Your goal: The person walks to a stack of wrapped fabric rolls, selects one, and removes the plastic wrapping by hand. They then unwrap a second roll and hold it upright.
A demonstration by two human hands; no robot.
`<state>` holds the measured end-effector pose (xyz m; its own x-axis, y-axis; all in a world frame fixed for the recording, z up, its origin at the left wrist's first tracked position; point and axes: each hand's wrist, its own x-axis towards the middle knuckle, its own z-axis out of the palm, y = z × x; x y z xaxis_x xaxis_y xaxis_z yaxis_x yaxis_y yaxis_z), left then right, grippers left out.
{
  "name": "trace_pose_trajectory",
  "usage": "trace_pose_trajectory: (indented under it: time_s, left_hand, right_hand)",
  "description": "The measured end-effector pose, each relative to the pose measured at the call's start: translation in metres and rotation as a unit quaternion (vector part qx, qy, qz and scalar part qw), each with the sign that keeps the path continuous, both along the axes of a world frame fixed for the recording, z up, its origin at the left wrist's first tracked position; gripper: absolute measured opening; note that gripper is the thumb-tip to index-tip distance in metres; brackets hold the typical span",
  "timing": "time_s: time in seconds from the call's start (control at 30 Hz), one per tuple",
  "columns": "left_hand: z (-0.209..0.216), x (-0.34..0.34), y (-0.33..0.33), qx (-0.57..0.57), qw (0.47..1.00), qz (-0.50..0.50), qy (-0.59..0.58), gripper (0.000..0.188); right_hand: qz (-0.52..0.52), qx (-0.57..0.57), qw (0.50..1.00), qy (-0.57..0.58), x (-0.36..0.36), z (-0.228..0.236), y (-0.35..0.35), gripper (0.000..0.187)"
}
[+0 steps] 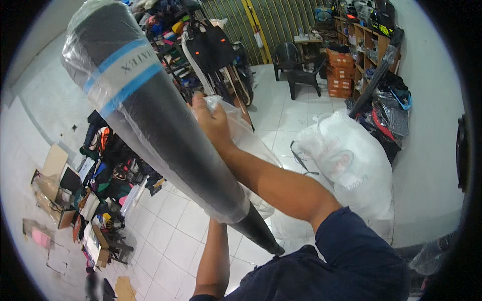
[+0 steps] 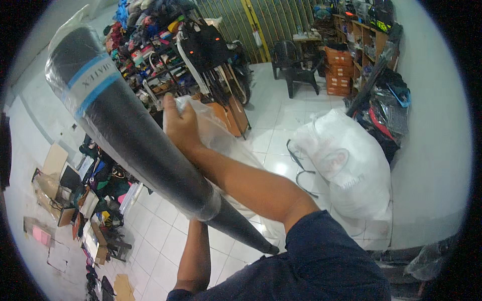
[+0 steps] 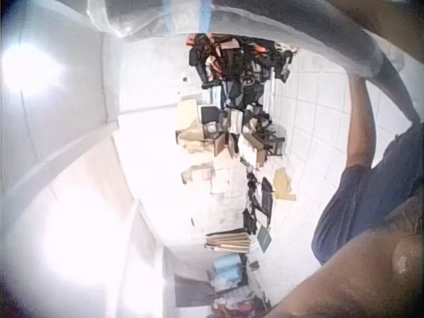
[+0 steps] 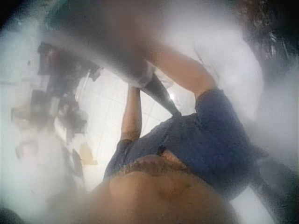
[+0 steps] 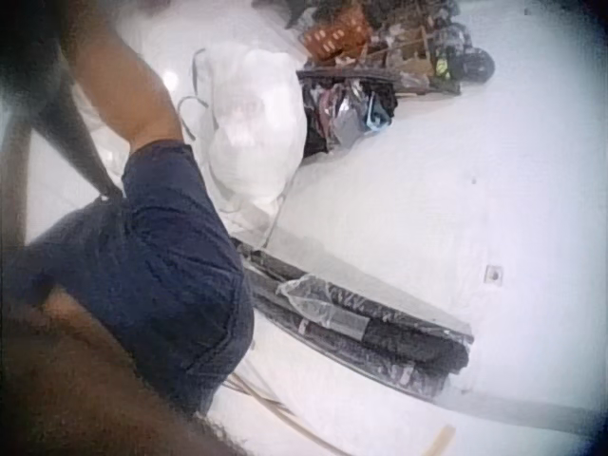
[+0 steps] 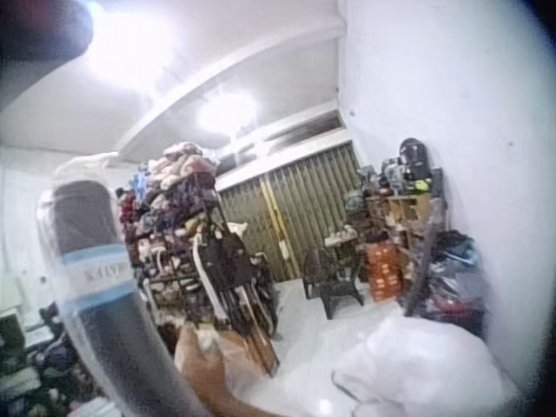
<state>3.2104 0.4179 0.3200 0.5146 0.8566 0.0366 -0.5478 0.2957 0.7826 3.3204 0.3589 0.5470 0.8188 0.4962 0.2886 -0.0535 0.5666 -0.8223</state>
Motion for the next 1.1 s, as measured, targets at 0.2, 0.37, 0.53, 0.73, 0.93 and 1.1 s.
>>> trace_pose_trajectory:
  time_s: [0.2, 0.37, 0.53, 0.73, 0.93, 1.1]
  left_hand:
    - [0.010, -0.048, -0.079, 0.329, 0.931, 0.100, 0.124, 0.099]
    - [0.019, -0.058, -0.086, 0.326, 0.935, -0.039, 0.138, 0.094]
    - [0.031, -0.046, -0.085, 0.292, 0.952, -0.066, 0.062, 0.091]
    - [0.026, -0.036, -0.077, 0.307, 0.939, -0.139, 0.064, 0.099]
    - [0.017, -0.027, -0.057, 0.272, 0.931, -0.240, 0.042, 0.107]
    - [0.018, -0.030, -0.055, 0.285, 0.922, -0.261, 0.035, 0.115]
  right_hand:
    - [0.042, 0.132, 0.987, 0.078, -0.006, 0.001, -0.009, 0.040]
    - [0.021, 0.148, 0.986, 0.070, -0.002, 0.012, -0.008, 0.040]
    - [0.019, 0.190, 0.978, 0.079, 0.019, 0.040, -0.012, 0.044]
    - [-0.046, 0.105, 0.991, -0.069, 0.059, 0.091, -0.015, 0.045]
    - [0.125, 0.165, 0.976, -0.071, 0.083, 0.136, 0.005, 0.053]
    - [0.182, 0.023, 0.967, -0.176, 0.077, 0.063, -0.034, 0.065]
